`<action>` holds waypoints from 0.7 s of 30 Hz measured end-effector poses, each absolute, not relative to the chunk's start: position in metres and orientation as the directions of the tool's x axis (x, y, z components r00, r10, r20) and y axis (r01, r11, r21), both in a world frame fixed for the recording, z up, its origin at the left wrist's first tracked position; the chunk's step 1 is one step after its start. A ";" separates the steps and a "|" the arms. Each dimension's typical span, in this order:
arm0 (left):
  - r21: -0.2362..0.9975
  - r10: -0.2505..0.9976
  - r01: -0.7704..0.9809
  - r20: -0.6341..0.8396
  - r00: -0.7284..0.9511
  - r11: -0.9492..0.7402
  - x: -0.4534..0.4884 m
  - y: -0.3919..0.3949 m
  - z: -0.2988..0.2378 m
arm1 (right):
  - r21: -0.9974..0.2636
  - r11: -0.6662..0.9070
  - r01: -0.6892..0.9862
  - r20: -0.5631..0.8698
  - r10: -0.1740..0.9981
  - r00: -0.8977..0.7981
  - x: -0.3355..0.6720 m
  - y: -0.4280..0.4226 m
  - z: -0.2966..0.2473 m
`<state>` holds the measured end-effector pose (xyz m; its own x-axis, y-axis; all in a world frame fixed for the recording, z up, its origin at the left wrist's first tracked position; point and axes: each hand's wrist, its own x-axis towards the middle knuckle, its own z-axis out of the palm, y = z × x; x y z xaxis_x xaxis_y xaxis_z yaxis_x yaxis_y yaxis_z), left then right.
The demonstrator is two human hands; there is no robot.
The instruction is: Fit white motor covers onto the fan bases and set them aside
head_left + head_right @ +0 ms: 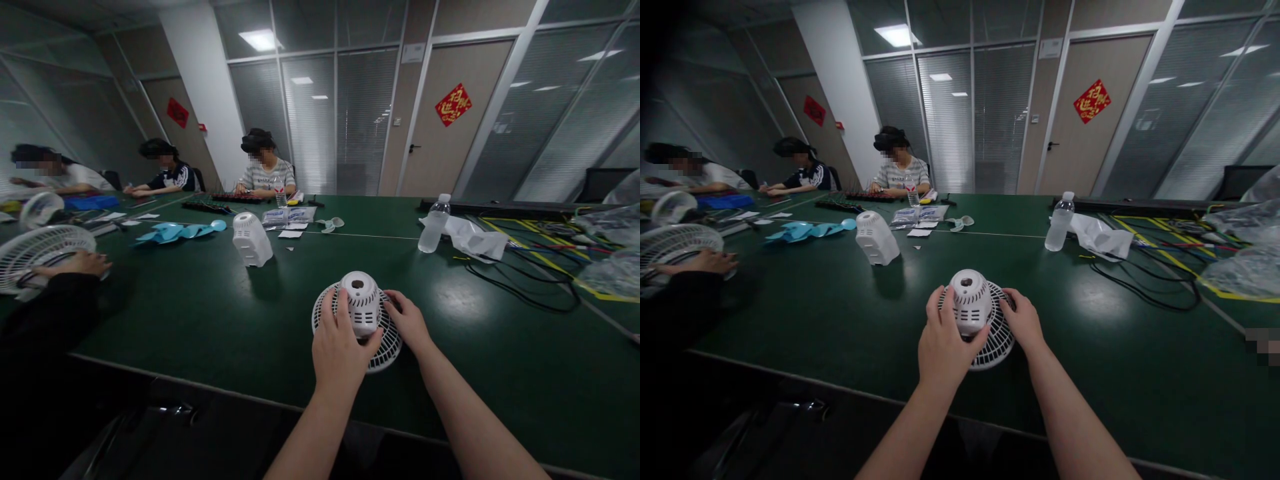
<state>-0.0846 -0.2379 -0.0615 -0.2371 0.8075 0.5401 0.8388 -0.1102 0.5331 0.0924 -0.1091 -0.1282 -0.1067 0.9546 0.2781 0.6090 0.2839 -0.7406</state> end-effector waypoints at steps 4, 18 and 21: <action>0.558 0.859 0.819 0.478 -0.185 -0.135 -0.097 -0.235 -0.056 | -0.698 0.370 0.614 0.397 0.913 -0.098 0.090 -0.116 -0.119; 0.814 0.881 0.418 0.221 0.418 -0.403 -0.177 -0.179 -0.065 | -0.780 0.555 0.289 0.381 0.787 -0.484 0.081 -0.147 -0.091; 0.817 0.880 0.401 0.247 0.406 -0.415 -0.175 -0.178 -0.068 | -0.743 0.551 0.380 0.336 0.798 -0.500 0.079 -0.150 -0.085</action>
<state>-0.1751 -0.1784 -0.0677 0.4064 0.8796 0.2475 0.4011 -0.4150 0.8166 0.0791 -0.1498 -0.0852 -0.5003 0.7978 0.3364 0.3795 0.5513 -0.7430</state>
